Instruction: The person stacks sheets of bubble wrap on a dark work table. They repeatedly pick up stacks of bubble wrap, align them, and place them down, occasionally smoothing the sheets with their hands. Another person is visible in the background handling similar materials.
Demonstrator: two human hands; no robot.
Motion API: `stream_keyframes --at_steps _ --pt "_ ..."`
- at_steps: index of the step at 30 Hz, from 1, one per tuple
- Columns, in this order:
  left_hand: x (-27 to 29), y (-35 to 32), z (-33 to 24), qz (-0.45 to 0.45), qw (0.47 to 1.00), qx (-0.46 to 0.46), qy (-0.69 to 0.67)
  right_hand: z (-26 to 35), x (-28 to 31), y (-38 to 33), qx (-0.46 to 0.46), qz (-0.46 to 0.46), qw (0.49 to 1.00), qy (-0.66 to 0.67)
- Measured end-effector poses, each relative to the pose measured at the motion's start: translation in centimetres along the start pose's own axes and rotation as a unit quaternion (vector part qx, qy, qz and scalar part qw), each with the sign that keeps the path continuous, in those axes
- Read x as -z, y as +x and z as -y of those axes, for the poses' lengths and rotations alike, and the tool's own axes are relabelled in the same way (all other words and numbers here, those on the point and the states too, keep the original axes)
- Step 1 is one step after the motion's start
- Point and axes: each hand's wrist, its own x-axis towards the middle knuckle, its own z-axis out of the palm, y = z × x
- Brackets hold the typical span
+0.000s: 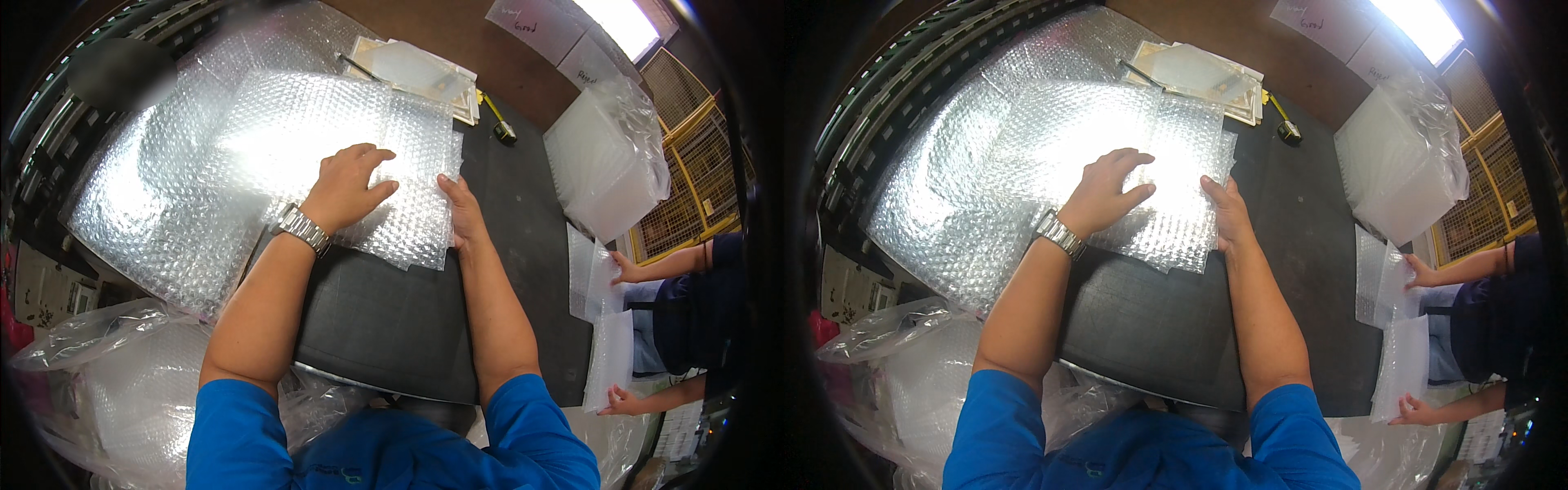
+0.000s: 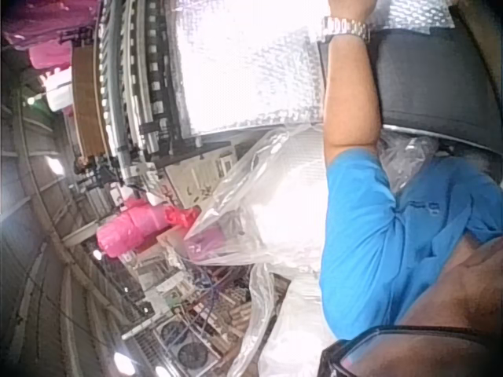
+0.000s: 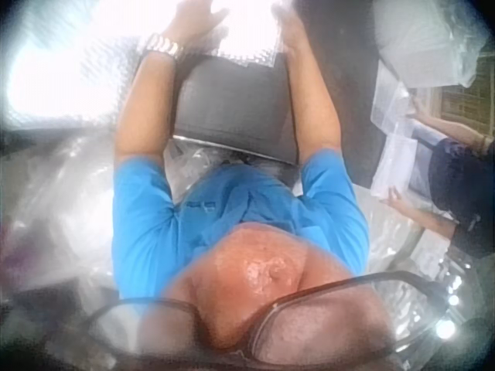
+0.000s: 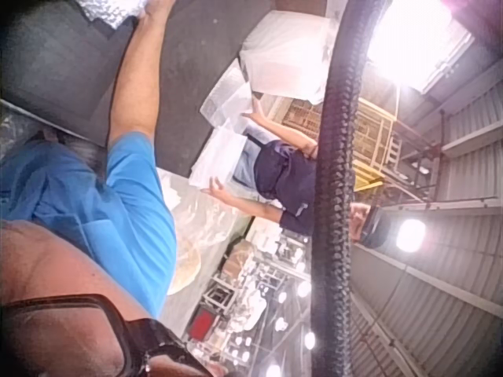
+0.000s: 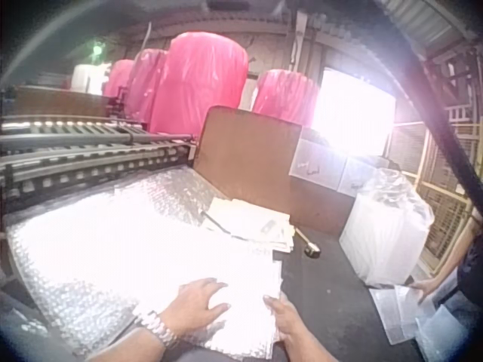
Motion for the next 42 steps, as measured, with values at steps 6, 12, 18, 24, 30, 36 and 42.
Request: stream_keyframes --at_steps 6,12,18,24,30,36,42 --pt "-0.1 0.0 0.0 0.008 1.000 -0.007 -0.025 0.1 -0.3 -0.2 0.000 -0.011 1.000 -0.012" --pt "0.1 0.1 -0.2 0.016 1.000 -0.018 -0.013 0.1 -0.2 -0.1 0.000 -0.004 1.000 -0.004" --pt "0.2 0.0 -0.3 0.015 1.000 -0.019 -0.006 0.2 -0.3 -0.2 -0.001 -0.003 1.000 -0.004" --pt "-0.1 0.1 -0.2 0.004 1.000 -0.018 -0.025 0.1 -0.2 -0.1 0.002 0.007 1.000 -0.004" --pt "0.3 0.2 -0.5 0.014 0.999 -0.036 -0.036 0.1 -0.1 0.0 -0.005 0.005 1.000 -0.003" --pt "1.2 0.4 -2.3 -0.144 0.966 -0.139 -0.163 0.0 0.1 0.0 -0.002 0.000 1.000 -0.003" --pt "3.4 0.6 -0.9 -0.419 0.891 -0.133 -0.118 -0.1 0.3 0.2 0.005 0.005 1.000 -0.006"
